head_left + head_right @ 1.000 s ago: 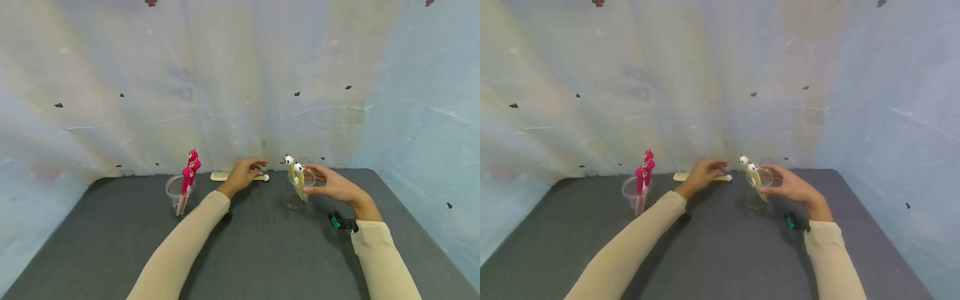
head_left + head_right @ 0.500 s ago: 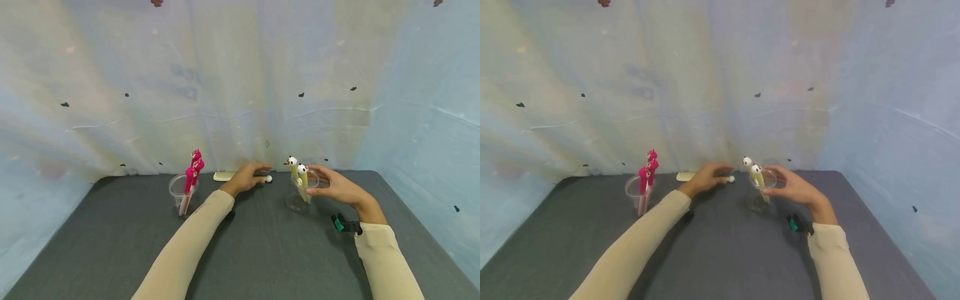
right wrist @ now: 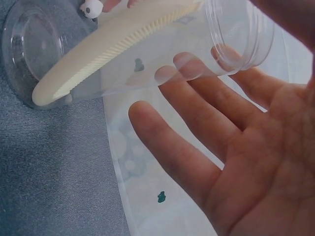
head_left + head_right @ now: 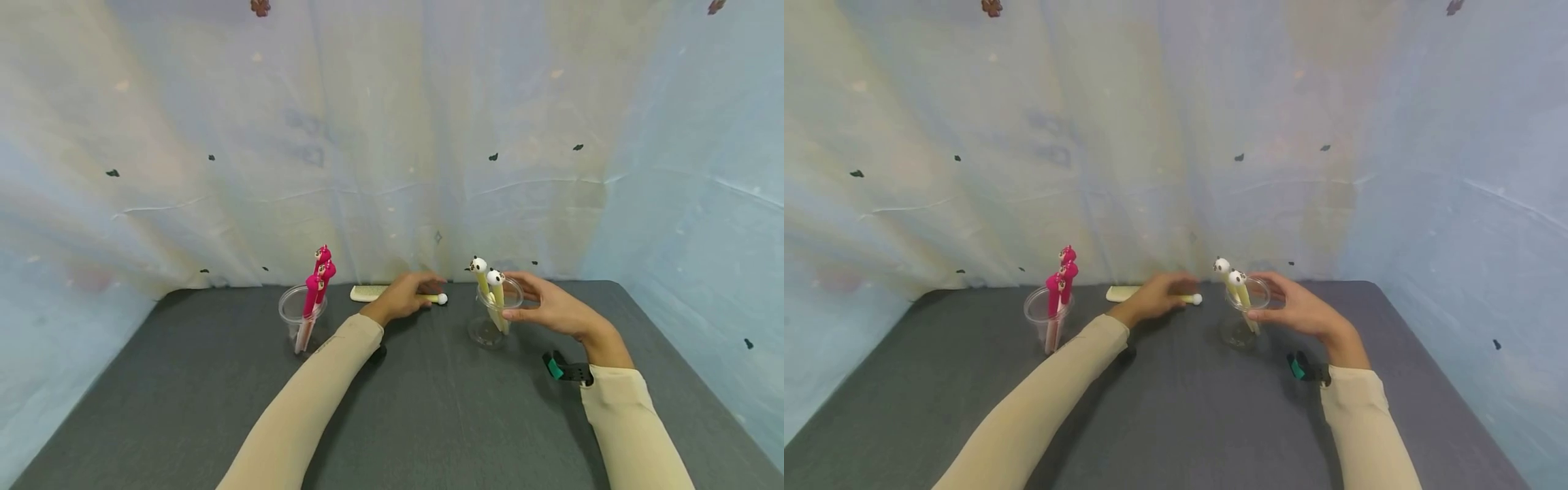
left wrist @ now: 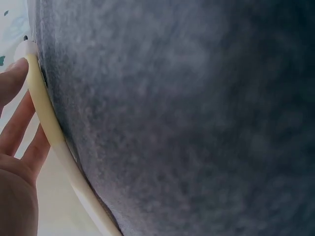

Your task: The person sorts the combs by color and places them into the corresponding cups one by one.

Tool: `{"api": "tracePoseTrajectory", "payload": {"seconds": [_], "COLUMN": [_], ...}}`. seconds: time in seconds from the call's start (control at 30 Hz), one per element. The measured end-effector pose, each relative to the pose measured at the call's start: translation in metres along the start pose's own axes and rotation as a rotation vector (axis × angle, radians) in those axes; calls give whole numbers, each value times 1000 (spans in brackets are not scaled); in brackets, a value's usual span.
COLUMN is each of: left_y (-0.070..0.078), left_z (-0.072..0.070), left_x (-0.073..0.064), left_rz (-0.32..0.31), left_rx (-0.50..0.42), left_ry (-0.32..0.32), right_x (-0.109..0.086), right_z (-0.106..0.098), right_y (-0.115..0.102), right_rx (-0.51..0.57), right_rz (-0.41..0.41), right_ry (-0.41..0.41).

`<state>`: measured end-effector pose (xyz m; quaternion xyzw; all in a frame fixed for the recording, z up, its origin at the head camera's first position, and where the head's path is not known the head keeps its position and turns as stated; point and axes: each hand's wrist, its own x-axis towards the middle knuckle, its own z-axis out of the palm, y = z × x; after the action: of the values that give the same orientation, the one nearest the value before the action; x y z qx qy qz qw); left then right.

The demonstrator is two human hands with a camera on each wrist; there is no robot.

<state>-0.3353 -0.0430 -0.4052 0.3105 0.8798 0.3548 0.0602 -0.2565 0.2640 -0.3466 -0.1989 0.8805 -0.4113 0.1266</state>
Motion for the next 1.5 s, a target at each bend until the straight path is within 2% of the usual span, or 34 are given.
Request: {"api": "tracePoseTrajectory", "payload": {"seconds": [0.6,1.03,1.3,1.5], "left_y": [15,22,23,25], "left_z": [6,10,11,11], "left_x": [-13,-20,-24,-27], "left_rz": [-13,22,51,45], "left_rx": [119,121,70,64], "left_ry": [-73,-139,-158,-195], "right_x": [-2,-2,-2,-3], "right_z": [1,1,-1,0], "right_y": [-2,-2,-3,-3], "right_rx": [0,-17,-18,-13], "right_rz": [2,-2,1,1], "right_ry": [2,7,4,2]}}
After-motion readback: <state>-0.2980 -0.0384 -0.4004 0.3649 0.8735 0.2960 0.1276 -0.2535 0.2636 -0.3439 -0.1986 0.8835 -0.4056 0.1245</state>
